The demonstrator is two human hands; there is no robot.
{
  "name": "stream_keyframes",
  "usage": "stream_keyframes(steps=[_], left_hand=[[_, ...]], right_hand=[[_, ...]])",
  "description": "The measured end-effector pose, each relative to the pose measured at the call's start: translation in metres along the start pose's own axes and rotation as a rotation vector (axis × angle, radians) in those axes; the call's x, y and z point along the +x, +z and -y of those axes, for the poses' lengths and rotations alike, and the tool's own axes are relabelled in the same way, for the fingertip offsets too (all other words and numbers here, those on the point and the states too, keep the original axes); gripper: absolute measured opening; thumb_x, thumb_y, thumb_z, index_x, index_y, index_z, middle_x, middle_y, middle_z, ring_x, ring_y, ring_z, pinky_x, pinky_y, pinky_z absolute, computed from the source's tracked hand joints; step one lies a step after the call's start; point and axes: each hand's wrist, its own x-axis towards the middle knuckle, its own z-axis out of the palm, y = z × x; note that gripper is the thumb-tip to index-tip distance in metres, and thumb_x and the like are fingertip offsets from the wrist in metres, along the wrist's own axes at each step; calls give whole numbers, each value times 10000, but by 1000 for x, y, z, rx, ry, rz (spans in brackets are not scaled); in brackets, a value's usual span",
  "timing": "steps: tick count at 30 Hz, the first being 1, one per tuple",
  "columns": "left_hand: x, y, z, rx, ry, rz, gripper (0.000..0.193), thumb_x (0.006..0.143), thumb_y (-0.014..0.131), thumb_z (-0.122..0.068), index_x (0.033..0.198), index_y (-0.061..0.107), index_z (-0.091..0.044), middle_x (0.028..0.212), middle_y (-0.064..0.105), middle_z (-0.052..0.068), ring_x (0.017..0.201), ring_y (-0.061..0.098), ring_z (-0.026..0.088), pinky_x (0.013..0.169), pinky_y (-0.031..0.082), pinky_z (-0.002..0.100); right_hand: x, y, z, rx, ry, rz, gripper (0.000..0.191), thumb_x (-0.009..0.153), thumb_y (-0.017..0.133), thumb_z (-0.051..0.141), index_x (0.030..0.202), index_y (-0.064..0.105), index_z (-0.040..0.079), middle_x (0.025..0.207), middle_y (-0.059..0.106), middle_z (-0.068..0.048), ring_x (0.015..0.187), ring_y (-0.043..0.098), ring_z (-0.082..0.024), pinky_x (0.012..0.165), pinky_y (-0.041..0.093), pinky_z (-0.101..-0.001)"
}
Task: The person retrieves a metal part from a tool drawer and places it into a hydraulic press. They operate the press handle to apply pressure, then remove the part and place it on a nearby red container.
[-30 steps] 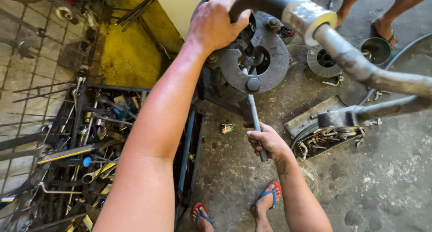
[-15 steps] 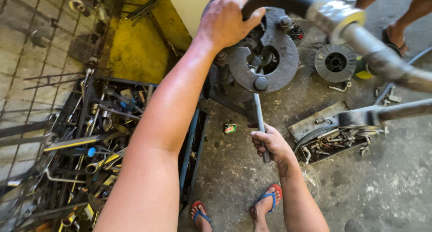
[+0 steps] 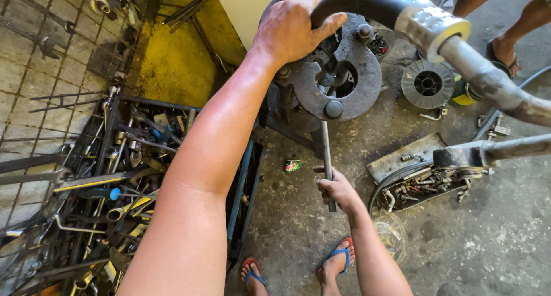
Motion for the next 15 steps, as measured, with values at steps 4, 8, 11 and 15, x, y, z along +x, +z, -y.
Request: stream_keyframes(steps=[4,8,11,15], left_hand=[[0,1,1,1,30,-46,506,985,674,-593,995,705,-88,721,725,173,746,740,375,723,563,498],[0,-1,-1,-50,-1,27,471,987,675,-549,993,681,-78,713,727,132,695,756,317,739,581,466],[-2,-3,-2,-12,-27,43,467,984,706,-548,959,689,-81,707,720,148,718,746,345,725,571,481],[-1,-4,-3,8,37,-18,494,983,707,-570,1005,699,-76,761,740,162,756,751,364,748,573,487]], right_hand=[[-4,13,11,-48,56,-101,351,892,657,92,1238,597,66,657,537,-6,485,513,-122,447,456,-317],[-31,12,71,265,18,3,277,915,701,117,1167,641,20,670,533,11,467,467,-89,408,387,-263],[-42,10,110,400,6,119,241,934,702,105,1141,641,-2,685,511,36,478,446,-49,404,355,-211],[-44,23,109,128,27,-33,225,883,660,101,1094,612,40,631,505,-13,441,442,-100,381,360,-269]])
